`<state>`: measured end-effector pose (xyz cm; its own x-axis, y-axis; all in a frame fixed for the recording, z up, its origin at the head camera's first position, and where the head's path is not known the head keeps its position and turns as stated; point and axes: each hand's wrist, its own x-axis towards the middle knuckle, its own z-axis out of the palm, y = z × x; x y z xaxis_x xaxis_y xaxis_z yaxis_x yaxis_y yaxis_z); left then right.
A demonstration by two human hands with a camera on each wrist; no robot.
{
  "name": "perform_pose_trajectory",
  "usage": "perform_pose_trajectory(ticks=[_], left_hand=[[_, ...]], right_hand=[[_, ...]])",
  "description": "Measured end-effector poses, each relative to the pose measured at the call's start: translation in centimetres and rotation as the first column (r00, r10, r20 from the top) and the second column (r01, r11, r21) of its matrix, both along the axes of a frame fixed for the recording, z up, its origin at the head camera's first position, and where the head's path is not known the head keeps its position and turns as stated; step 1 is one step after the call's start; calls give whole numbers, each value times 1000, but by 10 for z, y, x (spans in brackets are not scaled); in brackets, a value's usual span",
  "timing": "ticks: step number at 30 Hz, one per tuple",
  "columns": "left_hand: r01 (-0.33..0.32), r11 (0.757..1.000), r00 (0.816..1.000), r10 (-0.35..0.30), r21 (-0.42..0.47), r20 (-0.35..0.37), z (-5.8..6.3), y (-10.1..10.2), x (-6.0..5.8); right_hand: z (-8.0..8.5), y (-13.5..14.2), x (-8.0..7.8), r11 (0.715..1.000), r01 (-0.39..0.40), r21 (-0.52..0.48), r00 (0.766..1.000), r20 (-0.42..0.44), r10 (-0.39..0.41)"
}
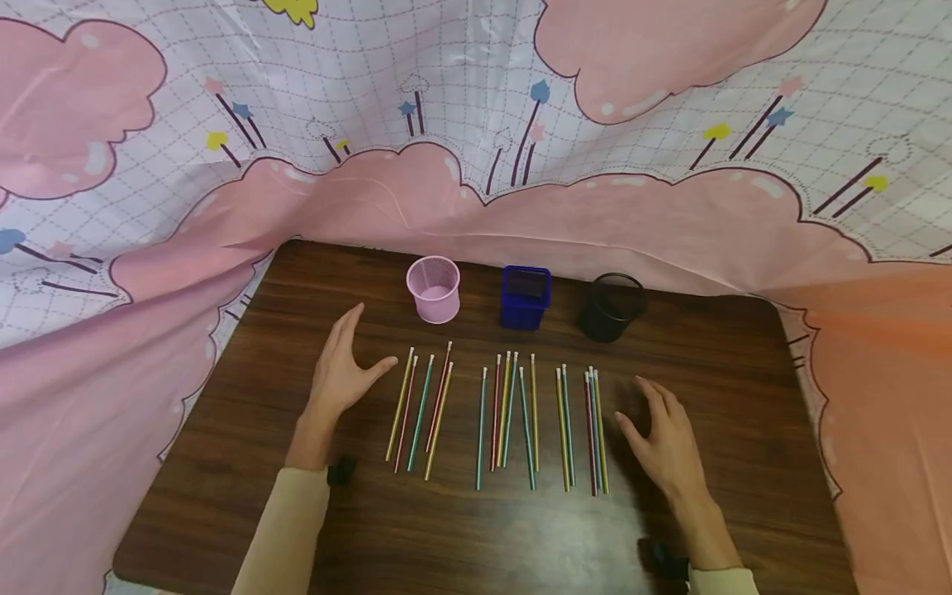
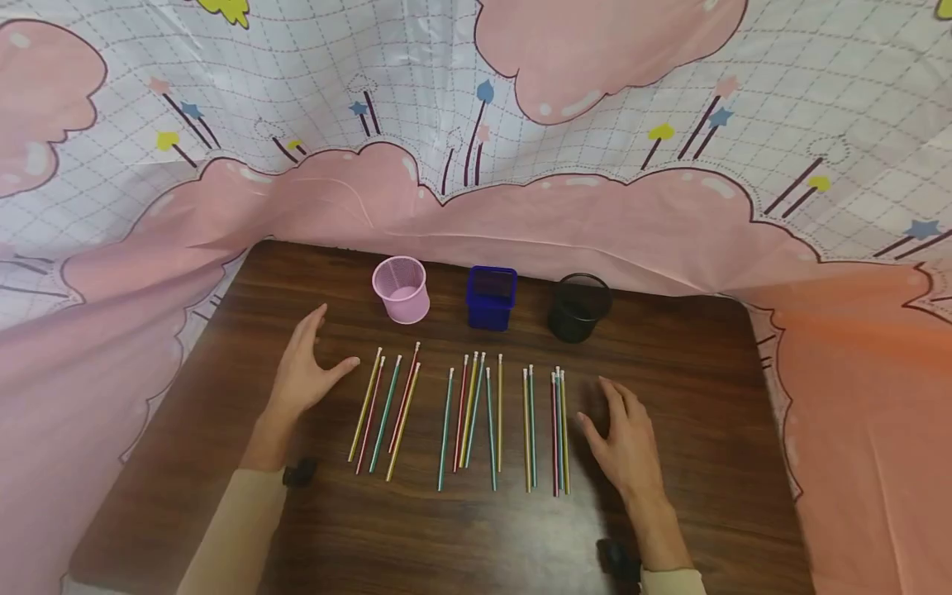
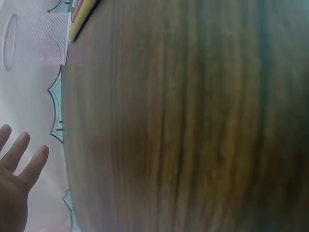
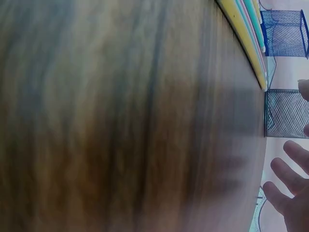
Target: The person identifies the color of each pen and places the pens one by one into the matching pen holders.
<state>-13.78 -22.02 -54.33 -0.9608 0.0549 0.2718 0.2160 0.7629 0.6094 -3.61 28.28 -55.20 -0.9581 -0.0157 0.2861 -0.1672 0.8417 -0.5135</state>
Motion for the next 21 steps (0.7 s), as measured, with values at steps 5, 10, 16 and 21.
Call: perform_pose_trajectory(ticks=[5,10,16,21], left_hand=[[-6,996,1000,5,86,9,-3,5,-9],[16,987,1000,-12,157,-24,-6,14,-21],[33,977,998,-21,210,-60,-8,21,-31],[49,971,997,-33,232,-69,-8,22,-33]], right_hand=[[-3,-10,-4,999,-36,-1,999,0,36],[-5,-16,-4,999,-49,4,999,-2,49],[-8,-19,-4,998,-61,28,998,-16,62],[-10,-22,-5,996,-79,30,996,-27,80]])
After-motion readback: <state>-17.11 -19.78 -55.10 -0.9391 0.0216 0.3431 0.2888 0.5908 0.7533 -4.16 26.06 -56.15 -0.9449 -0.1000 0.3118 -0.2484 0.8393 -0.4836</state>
